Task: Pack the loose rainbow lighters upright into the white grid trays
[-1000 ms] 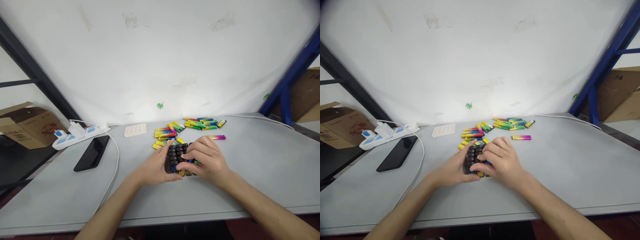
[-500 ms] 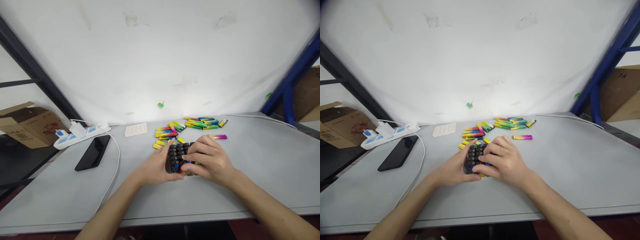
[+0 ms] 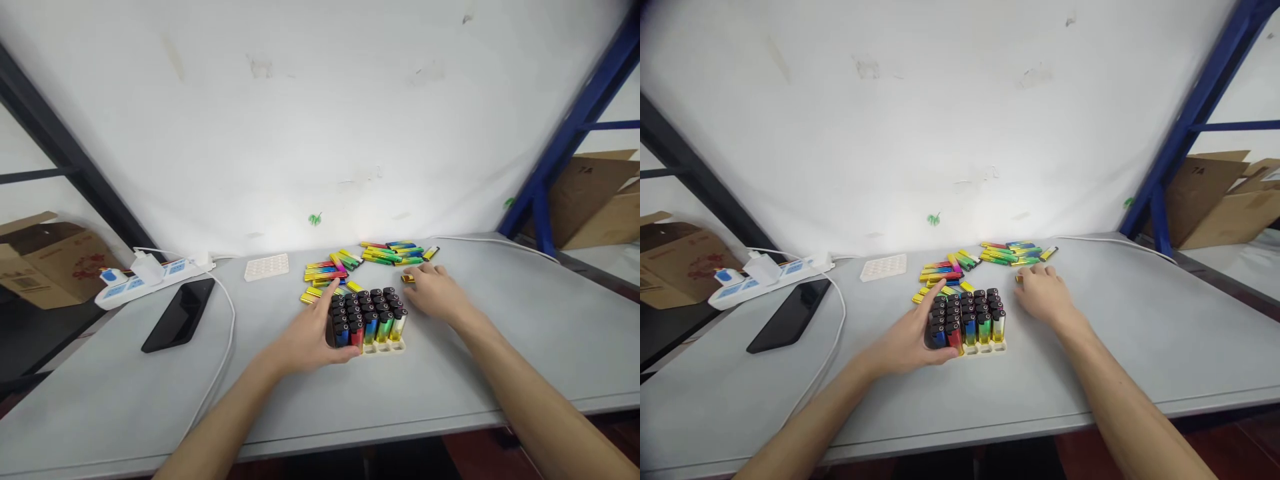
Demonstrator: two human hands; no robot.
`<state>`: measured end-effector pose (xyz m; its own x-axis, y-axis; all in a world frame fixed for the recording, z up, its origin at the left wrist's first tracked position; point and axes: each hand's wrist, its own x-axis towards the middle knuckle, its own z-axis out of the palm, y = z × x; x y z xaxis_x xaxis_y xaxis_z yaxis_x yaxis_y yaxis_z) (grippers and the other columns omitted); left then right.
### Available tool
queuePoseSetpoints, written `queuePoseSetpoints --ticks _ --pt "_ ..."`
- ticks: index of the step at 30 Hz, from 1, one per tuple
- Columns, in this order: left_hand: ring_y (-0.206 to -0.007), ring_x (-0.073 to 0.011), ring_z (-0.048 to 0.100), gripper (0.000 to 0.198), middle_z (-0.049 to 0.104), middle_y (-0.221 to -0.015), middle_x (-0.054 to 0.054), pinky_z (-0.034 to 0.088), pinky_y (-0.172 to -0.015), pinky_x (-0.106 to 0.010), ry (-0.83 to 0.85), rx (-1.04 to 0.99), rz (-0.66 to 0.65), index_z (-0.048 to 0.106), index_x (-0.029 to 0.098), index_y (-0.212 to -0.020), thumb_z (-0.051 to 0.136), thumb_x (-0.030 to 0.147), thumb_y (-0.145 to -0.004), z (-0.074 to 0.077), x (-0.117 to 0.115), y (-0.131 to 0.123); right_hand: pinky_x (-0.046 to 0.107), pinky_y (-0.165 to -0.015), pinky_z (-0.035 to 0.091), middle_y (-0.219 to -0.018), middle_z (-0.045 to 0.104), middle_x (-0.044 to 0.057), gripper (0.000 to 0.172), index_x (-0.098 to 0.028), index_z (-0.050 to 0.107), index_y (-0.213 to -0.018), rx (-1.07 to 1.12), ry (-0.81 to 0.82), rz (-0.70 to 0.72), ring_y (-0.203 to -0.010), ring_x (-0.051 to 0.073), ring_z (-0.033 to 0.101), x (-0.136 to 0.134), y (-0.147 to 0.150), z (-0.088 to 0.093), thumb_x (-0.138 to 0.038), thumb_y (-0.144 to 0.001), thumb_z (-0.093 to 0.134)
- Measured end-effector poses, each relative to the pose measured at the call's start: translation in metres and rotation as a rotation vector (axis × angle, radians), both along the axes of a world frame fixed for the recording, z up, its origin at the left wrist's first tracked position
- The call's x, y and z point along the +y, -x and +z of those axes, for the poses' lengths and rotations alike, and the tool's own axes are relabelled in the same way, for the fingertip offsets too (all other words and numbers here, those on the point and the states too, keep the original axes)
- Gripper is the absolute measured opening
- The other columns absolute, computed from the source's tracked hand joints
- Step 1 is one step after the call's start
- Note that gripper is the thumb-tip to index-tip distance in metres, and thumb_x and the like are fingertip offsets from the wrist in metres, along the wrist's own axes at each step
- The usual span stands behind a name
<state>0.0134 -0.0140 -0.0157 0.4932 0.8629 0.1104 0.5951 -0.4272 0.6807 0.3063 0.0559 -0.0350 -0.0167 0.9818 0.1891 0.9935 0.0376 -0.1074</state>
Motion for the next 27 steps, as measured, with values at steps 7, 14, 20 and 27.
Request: queuePoseSetpoints --ticks 7,14,20,27 --pt "-0.135 -0.0376 0.043 0.119 0.043 -0.149 -0.017 0.038 -0.11 -0.053 0.007 -0.003 0.008 0.004 0.024 -0.157 0.078 0.053 -0.068 0.0 0.001 0.002 0.042 -0.091 0.039 -0.124 0.055 0.022 0.042 -0.011 0.062 -0.122 -0.042 0.014 -0.101 -0.112 0.037 0.049 0.004 -0.005 0.0 -0.029 -0.087 0.049" --pt "-0.135 -0.0369 0.044 0.118 0.045 -0.148 -0.016 0.04 -0.109 -0.052 0.005 -0.028 0.005 0.007 0.025 -0.157 0.079 0.053 -0.067 -0.002 0.003 0.003 0.035 -0.084 0.04 -0.108 0.061 0.019 0.034 -0.015 0.066 -0.116 0.083 0.042 0.005 -0.101 0.03 0.057 0.006 -0.008 0.0 -0.019 -0.088 0.046" --pt "-0.134 -0.0363 0.044 0.12 0.042 -0.15 -0.016 0.04 -0.109 -0.052 0.018 0.009 0.003 0.002 0.026 -0.157 0.078 0.053 -0.068 -0.002 0.005 0.003 0.032 -0.069 0.041 -0.095 0.065 0.014 0.024 -0.017 0.067 -0.091 0.111 0.09 0.042 -0.089 0.026 0.061 0.008 -0.003 0.001 -0.035 -0.088 0.052" --pt "-0.134 -0.0347 0.045 0.119 0.043 -0.15 -0.015 0.039 -0.11 -0.05 0.004 0.003 -0.003 0.003 0.026 -0.157 0.078 0.051 -0.069 -0.002 0.005 0.004 0.033 -0.059 0.037 -0.093 0.068 0.016 0.035 -0.017 0.063 -0.08 0.088 0.099 -0.091 -0.081 0.028 0.063 0.001 0.001 0.006 -0.049 -0.087 0.05"
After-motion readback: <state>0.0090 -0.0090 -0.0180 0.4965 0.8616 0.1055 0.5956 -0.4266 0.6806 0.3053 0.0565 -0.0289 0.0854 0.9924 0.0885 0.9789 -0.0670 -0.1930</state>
